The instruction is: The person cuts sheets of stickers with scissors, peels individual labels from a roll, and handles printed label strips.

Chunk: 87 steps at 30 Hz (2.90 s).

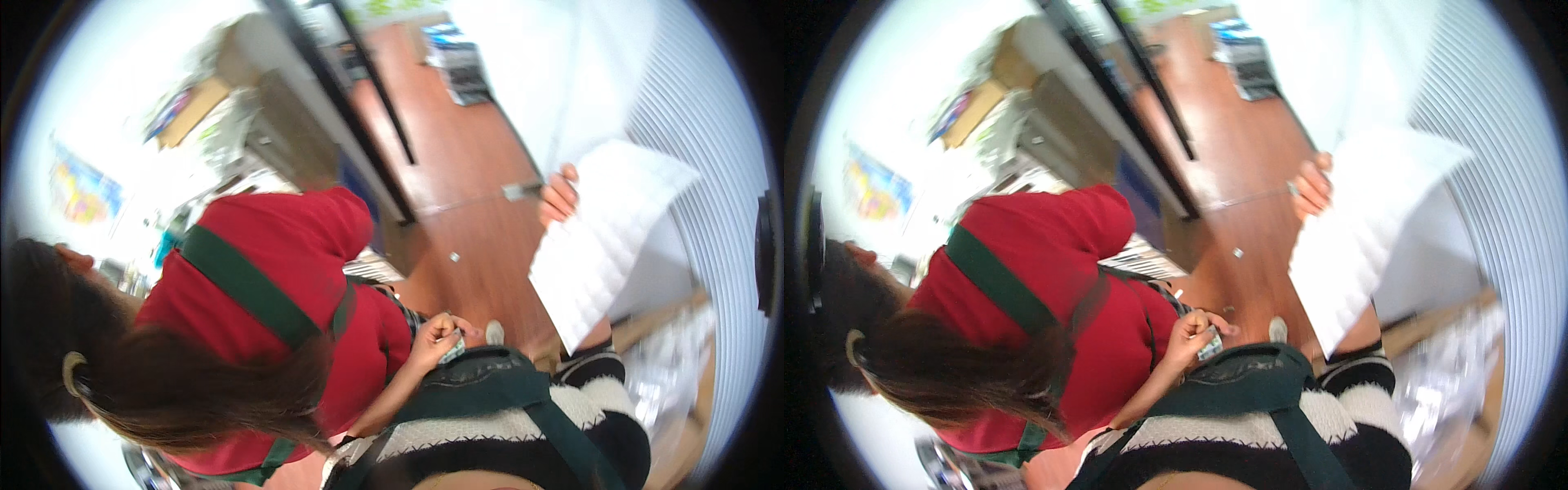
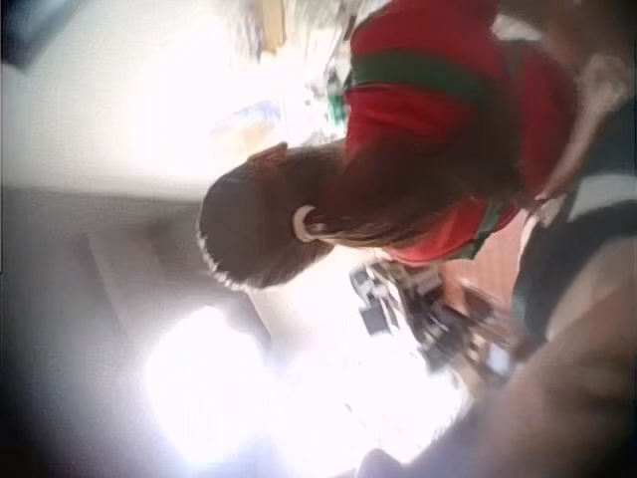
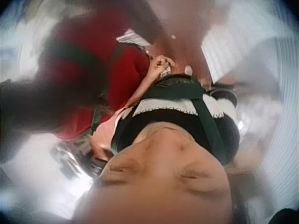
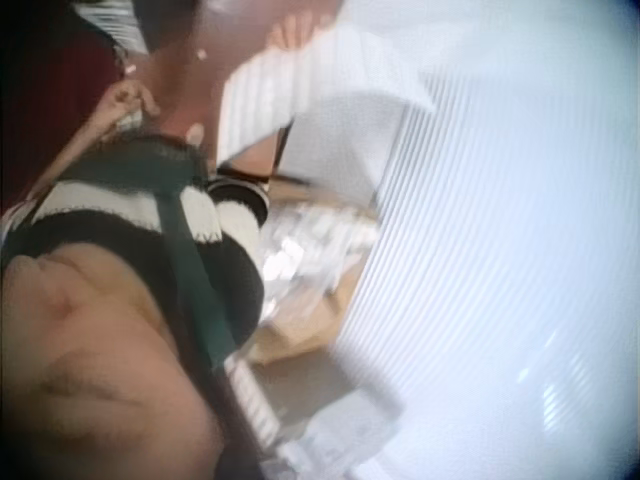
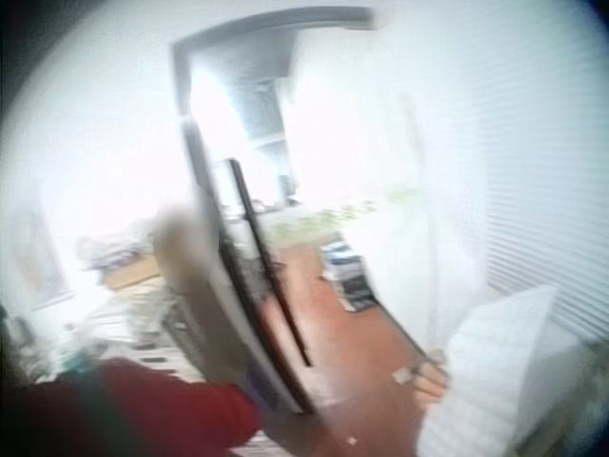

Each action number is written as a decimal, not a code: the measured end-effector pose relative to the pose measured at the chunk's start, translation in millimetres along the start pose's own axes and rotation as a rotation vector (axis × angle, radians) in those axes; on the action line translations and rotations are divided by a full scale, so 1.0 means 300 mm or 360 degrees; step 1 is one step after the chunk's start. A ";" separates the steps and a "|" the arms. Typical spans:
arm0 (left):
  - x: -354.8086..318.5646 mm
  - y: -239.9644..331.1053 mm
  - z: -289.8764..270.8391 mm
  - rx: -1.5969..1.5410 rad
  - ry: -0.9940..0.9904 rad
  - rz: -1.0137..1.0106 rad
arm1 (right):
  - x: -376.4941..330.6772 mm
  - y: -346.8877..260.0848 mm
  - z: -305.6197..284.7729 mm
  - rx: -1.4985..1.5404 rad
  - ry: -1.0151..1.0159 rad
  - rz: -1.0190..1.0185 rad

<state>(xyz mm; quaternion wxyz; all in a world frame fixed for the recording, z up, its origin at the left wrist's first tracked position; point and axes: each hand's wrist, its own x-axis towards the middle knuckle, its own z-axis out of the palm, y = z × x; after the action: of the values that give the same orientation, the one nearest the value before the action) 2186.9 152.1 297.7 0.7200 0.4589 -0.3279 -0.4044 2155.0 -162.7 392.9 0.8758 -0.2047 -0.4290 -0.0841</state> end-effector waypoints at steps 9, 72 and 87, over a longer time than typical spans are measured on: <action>0.209 0.247 -0.176 -0.0111 0.0863 0.0206 | 0.272 0.047 -0.382 0.0256 0.0342 0.0564; 0.573 1.442 -0.916 0.3388 0.0783 0.0844 | 1.431 0.824 -0.679 -0.1304 0.0251 0.1071; 0.592 1.332 -0.931 0.3460 0.0840 0.0976 | 1.454 0.871 -0.732 -0.1318 0.0116 0.1222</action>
<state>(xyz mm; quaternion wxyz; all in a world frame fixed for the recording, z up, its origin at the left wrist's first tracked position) 2616.2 206.4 584.0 0.0598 0.8068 -0.4395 0.3904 2666.5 -9.3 540.5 0.7043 -0.6696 -0.2244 0.0723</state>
